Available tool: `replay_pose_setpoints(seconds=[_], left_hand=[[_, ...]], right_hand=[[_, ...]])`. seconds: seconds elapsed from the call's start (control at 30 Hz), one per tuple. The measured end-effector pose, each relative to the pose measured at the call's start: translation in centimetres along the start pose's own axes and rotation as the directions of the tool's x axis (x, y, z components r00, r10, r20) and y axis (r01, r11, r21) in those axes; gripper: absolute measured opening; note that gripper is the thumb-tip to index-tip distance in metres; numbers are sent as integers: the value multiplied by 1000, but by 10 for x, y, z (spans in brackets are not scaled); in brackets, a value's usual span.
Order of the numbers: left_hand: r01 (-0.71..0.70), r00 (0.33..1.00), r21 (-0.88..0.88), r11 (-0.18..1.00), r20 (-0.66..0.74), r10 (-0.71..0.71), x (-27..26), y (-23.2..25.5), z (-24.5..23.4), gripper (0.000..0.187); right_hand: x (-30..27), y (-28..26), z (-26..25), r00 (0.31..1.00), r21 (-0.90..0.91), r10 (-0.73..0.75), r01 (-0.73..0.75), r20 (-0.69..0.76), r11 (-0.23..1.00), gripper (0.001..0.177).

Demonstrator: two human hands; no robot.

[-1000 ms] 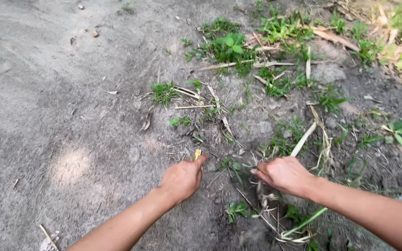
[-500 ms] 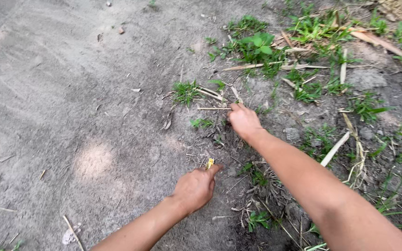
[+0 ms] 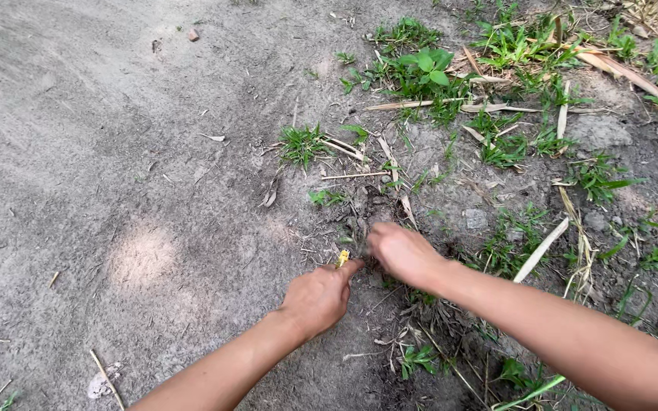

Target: The person pulls weeds from the ground by hand while holding a bundle of sticks.

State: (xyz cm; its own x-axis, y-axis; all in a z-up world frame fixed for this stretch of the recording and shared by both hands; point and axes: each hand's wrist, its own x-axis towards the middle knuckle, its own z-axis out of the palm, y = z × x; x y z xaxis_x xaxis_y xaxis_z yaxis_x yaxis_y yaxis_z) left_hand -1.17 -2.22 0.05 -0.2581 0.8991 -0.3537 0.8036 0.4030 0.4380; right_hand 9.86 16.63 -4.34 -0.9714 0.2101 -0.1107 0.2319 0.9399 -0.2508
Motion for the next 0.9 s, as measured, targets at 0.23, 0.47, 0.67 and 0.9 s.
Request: replay_pose_setpoints(seconds=[0.23, 0.47, 0.67, 0.9], left_hand=[[-22, 1000, 16, 1000, 0, 22, -1, 3, -1, 53], [16, 1000, -19, 1000, -6, -16, -8, -8, 1, 52], [-13, 1000, 3, 1000, -8, 13, 0, -1, -8, 51], [-32, 999, 14, 999, 1, 32, 6, 4, 4, 50]], right_hand=[[94, 13, 29, 925, 184, 117, -52, -362, 982, 27], [93, 18, 44, 927, 197, 185, -125, -326, 972, 24], [49, 39, 40, 964, 264, 255, -267, 81, 927, 24], [11, 107, -5, 883, 186, 422, -388, -206, 903, 18]])
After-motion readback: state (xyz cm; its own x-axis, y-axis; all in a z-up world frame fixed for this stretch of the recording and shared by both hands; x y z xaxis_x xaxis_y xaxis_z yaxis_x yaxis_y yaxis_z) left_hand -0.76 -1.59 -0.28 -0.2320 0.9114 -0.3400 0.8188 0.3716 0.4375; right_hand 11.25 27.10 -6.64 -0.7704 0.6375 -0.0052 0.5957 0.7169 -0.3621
